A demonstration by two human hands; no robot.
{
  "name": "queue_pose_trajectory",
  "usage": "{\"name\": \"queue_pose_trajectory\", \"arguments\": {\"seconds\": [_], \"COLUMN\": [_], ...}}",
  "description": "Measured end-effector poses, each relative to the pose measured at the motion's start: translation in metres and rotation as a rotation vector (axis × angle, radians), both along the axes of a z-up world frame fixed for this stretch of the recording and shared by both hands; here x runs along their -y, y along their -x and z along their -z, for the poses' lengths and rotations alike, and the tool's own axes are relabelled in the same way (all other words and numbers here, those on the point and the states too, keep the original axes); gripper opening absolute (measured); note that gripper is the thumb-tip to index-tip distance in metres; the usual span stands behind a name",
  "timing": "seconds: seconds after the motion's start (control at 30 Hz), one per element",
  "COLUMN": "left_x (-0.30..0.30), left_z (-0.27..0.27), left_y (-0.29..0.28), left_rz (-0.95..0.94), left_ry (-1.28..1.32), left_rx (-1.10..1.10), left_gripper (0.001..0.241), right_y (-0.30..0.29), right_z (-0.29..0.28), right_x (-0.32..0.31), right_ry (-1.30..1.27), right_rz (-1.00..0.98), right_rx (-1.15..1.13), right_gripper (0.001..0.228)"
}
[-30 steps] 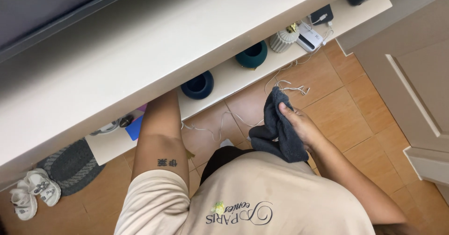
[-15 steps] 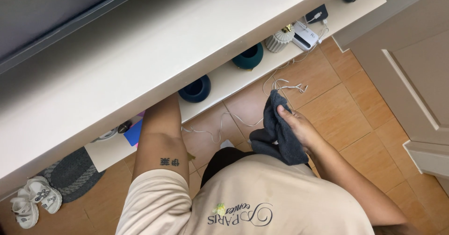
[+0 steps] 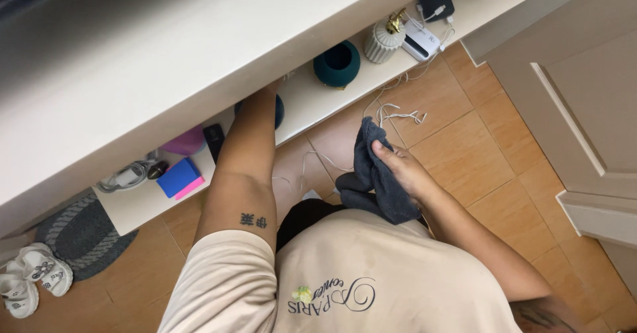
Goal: Cleaning and dusting decorative vases and figurines on a shelf using a soft cloth.
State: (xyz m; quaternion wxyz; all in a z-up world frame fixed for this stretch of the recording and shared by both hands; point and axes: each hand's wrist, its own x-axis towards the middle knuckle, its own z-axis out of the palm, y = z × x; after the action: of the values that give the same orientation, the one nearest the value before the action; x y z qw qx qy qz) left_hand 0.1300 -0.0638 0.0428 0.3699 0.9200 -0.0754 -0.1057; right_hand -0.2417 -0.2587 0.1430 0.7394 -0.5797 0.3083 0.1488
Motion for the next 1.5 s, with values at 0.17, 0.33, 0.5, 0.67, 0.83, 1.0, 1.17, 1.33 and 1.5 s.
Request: {"name": "queue_pose_trajectory", "arguments": {"seconds": [0.17, 0.33, 0.5, 0.67, 0.83, 1.0, 1.17, 1.33, 1.5], "left_x": [0.015, 0.02, 0.018, 0.017, 0.019, 0.031, 0.033, 0.036, 0.062], "left_z": [0.015, 0.01, -0.005, -0.006, -0.022, -0.014, -0.031, -0.036, -0.084], "left_y": [0.022, 0.038, 0.05, 0.056, 0.076, 0.1, 0.125, 0.148, 0.195], "left_rz": [0.022, 0.022, 0.079, 0.032, -0.011, -0.004, -0.021, -0.054, -0.045], "left_ry": [-0.046, -0.072, -0.106, -0.054, -0.065, -0.144, -0.178, -0.179, -0.166], "left_rx": [-0.06, -0.102, -0.087, -0.004, 0.022, 0.082, 0.064, 0.081, -0.007], "left_gripper": [0.073, 0.076, 0.078, 0.089, 0.094, 0.107, 0.105, 0.105, 0.099], "right_y": [0.004, 0.006, 0.009, 0.014, 0.017, 0.017, 0.015, 0.015, 0.015], "right_z": [0.0, -0.009, -0.01, -0.017, -0.022, -0.04, -0.047, -0.041, -0.041], "right_x": [0.009, 0.012, 0.016, 0.023, 0.035, 0.046, 0.063, 0.081, 0.103], "right_ry": [-0.026, -0.025, -0.004, -0.015, -0.042, -0.059, -0.04, -0.064, -0.111], "right_rz": [-0.005, -0.04, -0.035, -0.051, -0.073, -0.09, -0.162, -0.21, -0.158], "right_rx": [0.02, 0.022, 0.013, 0.051, 0.073, 0.105, 0.118, 0.099, 0.035], "right_gripper": [0.058, 0.059, 0.058, 0.059, 0.059, 0.058, 0.058, 0.056, 0.053]}}
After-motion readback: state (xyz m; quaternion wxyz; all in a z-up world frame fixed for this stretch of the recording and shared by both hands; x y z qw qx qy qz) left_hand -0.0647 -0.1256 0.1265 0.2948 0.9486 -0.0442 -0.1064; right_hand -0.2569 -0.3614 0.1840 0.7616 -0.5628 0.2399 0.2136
